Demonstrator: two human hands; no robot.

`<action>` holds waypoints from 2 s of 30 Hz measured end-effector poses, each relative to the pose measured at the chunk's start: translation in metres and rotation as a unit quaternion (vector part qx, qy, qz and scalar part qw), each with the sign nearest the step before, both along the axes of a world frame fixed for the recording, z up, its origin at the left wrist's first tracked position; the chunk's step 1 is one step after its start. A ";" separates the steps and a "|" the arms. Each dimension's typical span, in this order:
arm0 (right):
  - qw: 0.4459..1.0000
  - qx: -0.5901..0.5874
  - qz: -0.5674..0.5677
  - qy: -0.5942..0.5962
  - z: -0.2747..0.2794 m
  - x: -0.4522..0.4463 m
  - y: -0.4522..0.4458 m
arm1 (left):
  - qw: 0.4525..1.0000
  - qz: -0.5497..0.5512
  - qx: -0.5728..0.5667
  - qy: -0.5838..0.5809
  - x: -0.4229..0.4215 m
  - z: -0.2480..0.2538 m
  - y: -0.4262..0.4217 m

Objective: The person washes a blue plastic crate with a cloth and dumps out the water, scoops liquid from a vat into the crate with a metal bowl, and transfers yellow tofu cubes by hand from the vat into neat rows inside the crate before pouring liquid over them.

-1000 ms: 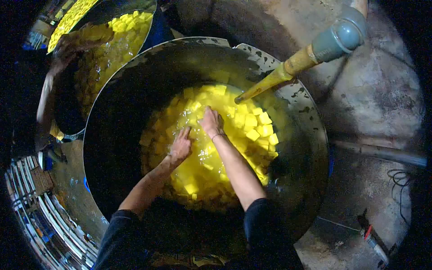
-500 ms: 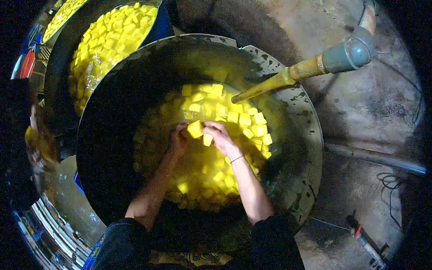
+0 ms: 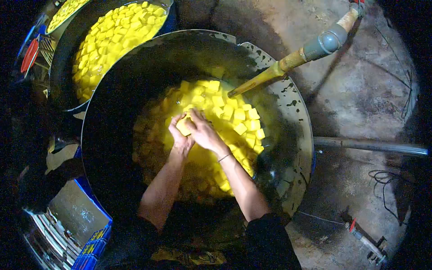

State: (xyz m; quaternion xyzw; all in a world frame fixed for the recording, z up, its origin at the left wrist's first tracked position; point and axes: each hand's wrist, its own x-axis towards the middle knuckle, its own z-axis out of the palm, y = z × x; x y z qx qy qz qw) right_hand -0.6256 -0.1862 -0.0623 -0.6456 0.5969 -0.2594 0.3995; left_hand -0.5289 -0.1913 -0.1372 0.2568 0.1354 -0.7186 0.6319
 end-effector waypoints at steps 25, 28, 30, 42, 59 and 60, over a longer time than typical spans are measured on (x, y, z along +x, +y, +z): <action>0.919 0.192 0.268 -0.216 0.230 0.186 0.138 | 0.953 0.203 -0.225 0.018 0.285 0.222 0.139; 0.932 0.037 0.354 -0.072 0.256 0.253 0.166 | 0.975 0.210 -0.076 -0.020 0.293 0.179 0.186; 0.926 -0.062 0.369 0.045 0.222 0.290 0.181 | 0.980 0.178 -0.092 0.000 0.299 0.156 0.217; 0.877 0.313 0.363 0.017 -0.033 0.446 0.216 | 0.959 0.216 0.182 -0.031 0.399 -0.005 0.330; 0.878 0.401 0.254 -0.054 -0.108 0.422 0.216 | 0.933 0.129 0.271 -0.199 0.416 -0.021 0.347; 0.891 0.369 0.243 -0.107 -0.065 0.408 0.215 | 0.919 0.118 0.265 -0.268 0.419 -0.005 0.323</action>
